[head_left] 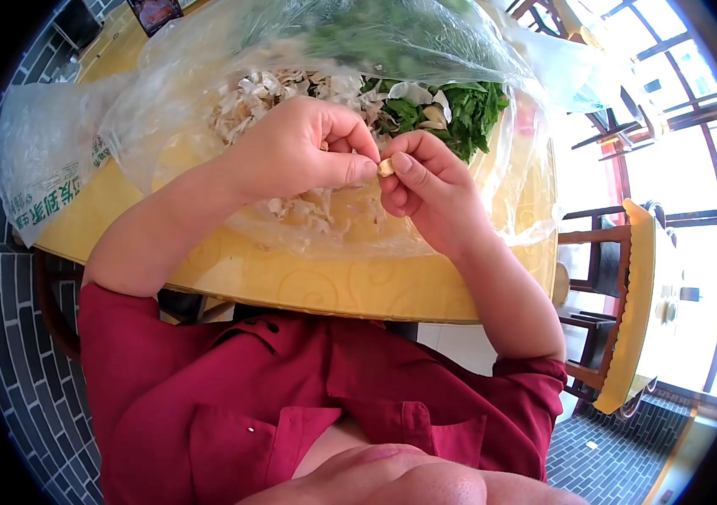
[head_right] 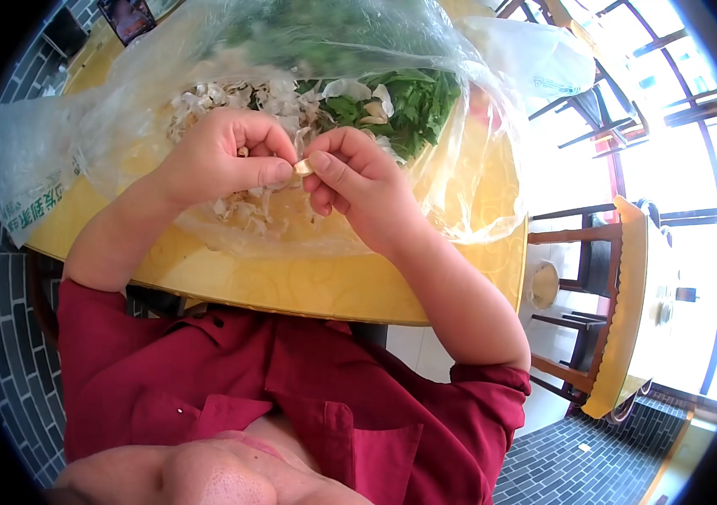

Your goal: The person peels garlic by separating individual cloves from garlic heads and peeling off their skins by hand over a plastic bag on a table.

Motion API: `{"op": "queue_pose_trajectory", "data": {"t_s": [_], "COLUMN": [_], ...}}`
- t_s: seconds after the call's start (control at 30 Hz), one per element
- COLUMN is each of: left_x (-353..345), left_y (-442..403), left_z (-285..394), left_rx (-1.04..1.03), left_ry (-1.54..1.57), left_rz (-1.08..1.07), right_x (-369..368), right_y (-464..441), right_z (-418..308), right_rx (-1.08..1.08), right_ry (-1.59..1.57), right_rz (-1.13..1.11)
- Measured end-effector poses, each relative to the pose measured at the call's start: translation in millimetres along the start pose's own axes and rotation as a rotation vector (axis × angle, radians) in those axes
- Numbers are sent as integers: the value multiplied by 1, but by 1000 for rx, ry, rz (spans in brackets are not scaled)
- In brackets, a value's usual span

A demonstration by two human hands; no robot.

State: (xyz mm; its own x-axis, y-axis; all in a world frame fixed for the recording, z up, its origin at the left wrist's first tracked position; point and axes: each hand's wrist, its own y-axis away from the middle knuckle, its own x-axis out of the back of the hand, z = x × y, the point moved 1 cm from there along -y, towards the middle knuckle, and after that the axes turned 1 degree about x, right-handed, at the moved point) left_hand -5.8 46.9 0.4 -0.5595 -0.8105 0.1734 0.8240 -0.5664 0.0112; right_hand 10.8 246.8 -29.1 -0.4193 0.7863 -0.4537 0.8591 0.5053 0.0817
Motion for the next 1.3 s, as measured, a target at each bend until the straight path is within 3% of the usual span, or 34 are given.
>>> {"op": "queue_pose_trajectory", "data": {"t_s": [0.37,0.93,1.3], "left_x": [-11,-2,-14], "left_y": [3,-1,3], "left_z": [4,2,3], "left_rx": [4,47,18], "left_ry": [-153,-23,-144], "left_rz": [116,5,114], "right_x": [-14,0,-4], "right_y": [4,1,1], "right_z": [2,-2,3], "right_rx": [78,17,41], "right_ry": [227,68,84], "right_rz": [114,54,97]}}
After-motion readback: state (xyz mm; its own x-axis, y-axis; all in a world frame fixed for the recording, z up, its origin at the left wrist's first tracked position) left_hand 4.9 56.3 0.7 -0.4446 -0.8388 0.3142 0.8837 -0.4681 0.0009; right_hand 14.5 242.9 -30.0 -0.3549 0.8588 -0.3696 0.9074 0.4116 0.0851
